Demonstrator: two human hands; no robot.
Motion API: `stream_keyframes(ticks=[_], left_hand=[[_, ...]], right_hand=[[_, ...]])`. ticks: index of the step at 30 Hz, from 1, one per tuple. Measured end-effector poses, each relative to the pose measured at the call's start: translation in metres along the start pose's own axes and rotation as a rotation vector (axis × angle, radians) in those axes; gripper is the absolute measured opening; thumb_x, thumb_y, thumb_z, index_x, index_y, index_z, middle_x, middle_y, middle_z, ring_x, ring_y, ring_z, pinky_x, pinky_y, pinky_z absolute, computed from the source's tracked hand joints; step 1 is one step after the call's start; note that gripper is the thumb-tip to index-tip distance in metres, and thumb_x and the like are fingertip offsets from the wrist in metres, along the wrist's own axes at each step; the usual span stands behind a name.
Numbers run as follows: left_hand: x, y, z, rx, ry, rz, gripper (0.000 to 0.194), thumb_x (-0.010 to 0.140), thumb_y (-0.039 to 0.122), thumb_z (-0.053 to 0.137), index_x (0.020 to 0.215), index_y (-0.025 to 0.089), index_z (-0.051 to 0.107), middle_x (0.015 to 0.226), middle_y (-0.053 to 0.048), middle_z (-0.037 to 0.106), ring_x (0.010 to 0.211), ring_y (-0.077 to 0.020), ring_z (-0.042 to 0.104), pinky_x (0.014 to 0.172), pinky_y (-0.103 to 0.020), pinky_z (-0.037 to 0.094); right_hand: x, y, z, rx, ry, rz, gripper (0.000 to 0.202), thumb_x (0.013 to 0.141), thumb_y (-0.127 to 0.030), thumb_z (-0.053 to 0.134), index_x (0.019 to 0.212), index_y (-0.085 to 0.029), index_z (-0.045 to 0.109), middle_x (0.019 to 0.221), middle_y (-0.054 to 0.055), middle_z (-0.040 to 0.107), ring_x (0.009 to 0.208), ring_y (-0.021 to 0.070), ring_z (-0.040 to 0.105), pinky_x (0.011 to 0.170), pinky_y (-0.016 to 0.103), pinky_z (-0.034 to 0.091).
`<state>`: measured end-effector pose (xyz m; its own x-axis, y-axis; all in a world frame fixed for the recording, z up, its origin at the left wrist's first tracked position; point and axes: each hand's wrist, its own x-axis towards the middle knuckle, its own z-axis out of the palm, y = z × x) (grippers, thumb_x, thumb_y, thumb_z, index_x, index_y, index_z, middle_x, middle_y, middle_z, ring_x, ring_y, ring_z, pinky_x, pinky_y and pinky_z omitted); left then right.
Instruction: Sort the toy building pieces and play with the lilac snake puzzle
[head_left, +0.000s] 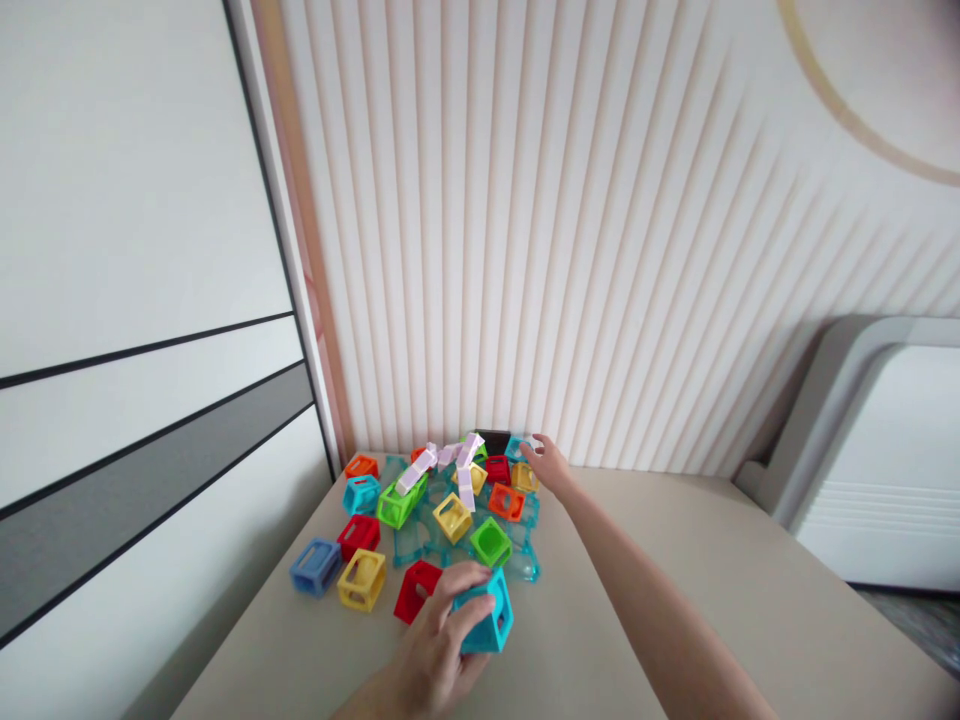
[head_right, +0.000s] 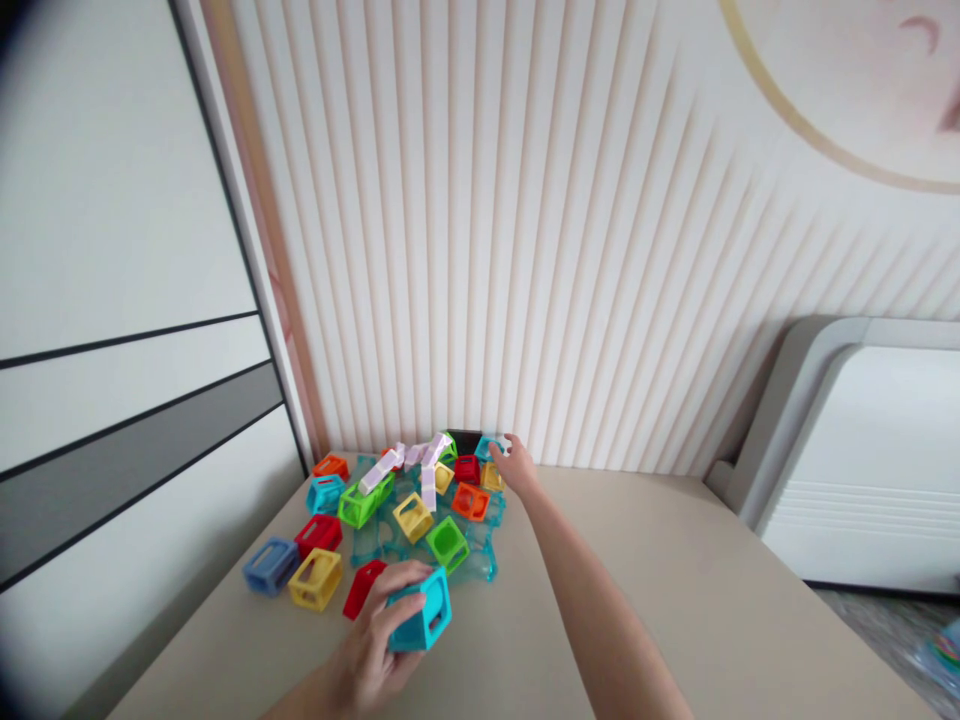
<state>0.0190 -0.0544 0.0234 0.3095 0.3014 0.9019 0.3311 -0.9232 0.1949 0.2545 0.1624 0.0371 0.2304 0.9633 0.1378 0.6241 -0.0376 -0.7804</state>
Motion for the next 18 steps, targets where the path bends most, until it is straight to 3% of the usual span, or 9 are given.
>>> stream_keyframes(ticks=[5, 9, 13, 18], left_hand=[[-0.010, -0.002, 0.007, -0.070, -0.073, -0.019, 0.056, 0.089, 0.003, 0.054, 0.142, 0.019, 0.043, 0.124, -0.018, 0.059, 0.121, -0.0253, 0.060, 0.099, -0.037, 0.055], [-0.015, -0.004, 0.009, -0.126, -0.188, -0.023, 0.061, 0.088, 0.007, 0.058, 0.144, 0.021, 0.040, 0.123, -0.018, 0.060, 0.119, -0.0276, 0.062, 0.098, -0.039, 0.055], [-0.018, -0.005, 0.011, -0.147, -0.243, -0.009, 0.066, 0.084, 0.006, 0.061, 0.144, 0.020, 0.039, 0.124, -0.019, 0.061, 0.119, -0.0286, 0.062, 0.096, -0.039, 0.056], [-0.020, -0.006, 0.013, -0.133, -0.280, -0.017, 0.068, 0.081, 0.002, 0.060, 0.143, 0.018, 0.039, 0.124, -0.019, 0.059, 0.120, -0.0277, 0.061, 0.096, -0.037, 0.056]], right_hand=[[0.001, 0.003, 0.009, 0.017, -0.019, -0.058, 0.029, 0.098, -0.035, 0.062, 0.122, -0.018, 0.063, 0.123, 0.008, 0.065, 0.103, 0.0220, 0.066, 0.089, 0.043, 0.057], [-0.005, 0.006, 0.009, 0.045, 0.041, -0.116, 0.024, 0.094, -0.033, 0.066, 0.112, -0.018, 0.068, 0.112, 0.007, 0.071, 0.097, 0.0214, 0.069, 0.088, 0.041, 0.056], [-0.011, 0.007, 0.010, 0.083, 0.102, -0.172, 0.028, 0.086, -0.039, 0.064, 0.107, -0.022, 0.071, 0.099, 0.006, 0.075, 0.080, 0.0225, 0.071, 0.075, 0.035, 0.057], [-0.016, 0.007, 0.014, 0.121, 0.177, -0.258, 0.031, 0.083, -0.041, 0.061, 0.105, -0.022, 0.069, 0.112, 0.009, 0.069, 0.086, 0.0235, 0.071, 0.075, 0.035, 0.056]])
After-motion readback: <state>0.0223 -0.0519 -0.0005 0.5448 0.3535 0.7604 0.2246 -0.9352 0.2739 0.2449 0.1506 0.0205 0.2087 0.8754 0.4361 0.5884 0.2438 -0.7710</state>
